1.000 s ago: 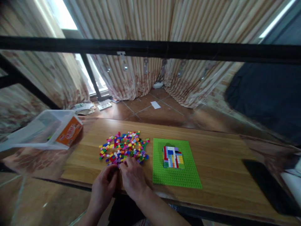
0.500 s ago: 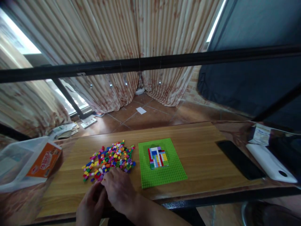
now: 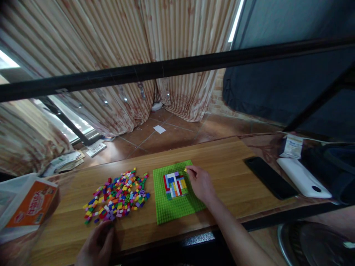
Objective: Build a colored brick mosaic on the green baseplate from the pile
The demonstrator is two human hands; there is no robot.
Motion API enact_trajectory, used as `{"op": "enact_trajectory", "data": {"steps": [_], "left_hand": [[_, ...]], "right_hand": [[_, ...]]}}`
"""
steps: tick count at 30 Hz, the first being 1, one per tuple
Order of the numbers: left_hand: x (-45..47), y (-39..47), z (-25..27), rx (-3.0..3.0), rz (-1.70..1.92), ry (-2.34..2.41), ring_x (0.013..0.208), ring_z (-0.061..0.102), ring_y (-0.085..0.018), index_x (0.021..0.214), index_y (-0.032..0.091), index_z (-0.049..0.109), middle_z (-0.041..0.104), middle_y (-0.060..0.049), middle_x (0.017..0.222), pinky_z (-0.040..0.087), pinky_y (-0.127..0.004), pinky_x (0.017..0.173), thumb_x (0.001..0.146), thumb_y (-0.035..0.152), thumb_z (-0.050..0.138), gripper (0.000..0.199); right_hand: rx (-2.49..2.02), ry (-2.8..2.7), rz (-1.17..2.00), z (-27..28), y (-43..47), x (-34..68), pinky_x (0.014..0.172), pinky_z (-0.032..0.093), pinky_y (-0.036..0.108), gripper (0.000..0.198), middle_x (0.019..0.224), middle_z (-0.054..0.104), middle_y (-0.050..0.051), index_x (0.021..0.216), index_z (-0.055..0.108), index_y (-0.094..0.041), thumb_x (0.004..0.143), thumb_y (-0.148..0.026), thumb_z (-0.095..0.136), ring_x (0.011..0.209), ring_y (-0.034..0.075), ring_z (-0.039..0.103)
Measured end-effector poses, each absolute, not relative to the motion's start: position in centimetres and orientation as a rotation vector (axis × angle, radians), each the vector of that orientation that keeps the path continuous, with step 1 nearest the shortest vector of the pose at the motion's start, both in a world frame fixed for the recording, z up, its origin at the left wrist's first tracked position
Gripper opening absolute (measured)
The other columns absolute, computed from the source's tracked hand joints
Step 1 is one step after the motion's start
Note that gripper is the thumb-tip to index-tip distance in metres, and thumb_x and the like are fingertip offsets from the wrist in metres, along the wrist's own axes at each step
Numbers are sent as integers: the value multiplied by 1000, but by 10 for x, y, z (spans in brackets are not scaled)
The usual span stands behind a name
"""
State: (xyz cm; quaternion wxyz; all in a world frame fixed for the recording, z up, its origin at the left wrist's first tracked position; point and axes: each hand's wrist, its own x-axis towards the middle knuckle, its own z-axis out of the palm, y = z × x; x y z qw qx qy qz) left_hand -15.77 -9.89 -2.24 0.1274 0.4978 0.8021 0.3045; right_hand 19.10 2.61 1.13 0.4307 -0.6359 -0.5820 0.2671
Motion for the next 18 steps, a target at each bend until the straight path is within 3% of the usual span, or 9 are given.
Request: {"op": "enact_trajectory", "data": {"steps": [4, 18], "left_hand": [[-154, -97, -10, 1421, 802, 2317, 81, 67, -24, 92, 23, 64, 71, -5, 89, 53, -32, 71, 70, 48, 53, 35], [-144, -97, 0, 1374, 759, 2386, 81, 66, -24, 92, 21, 64, 70, -6, 88, 53, -32, 71, 70, 51, 50, 40]], "right_hand": [[-1483, -1687, 588, 12, 38, 189, 80, 48, 34, 22, 90, 70, 6, 90, 68, -18, 88, -24, 47, 84, 18, 64], [-1392, -1860, 814, 12, 50, 194, 76, 46, 28, 17, 89, 68, 2, 87, 67, -20, 89, -21, 50, 82, 15, 61]]}}
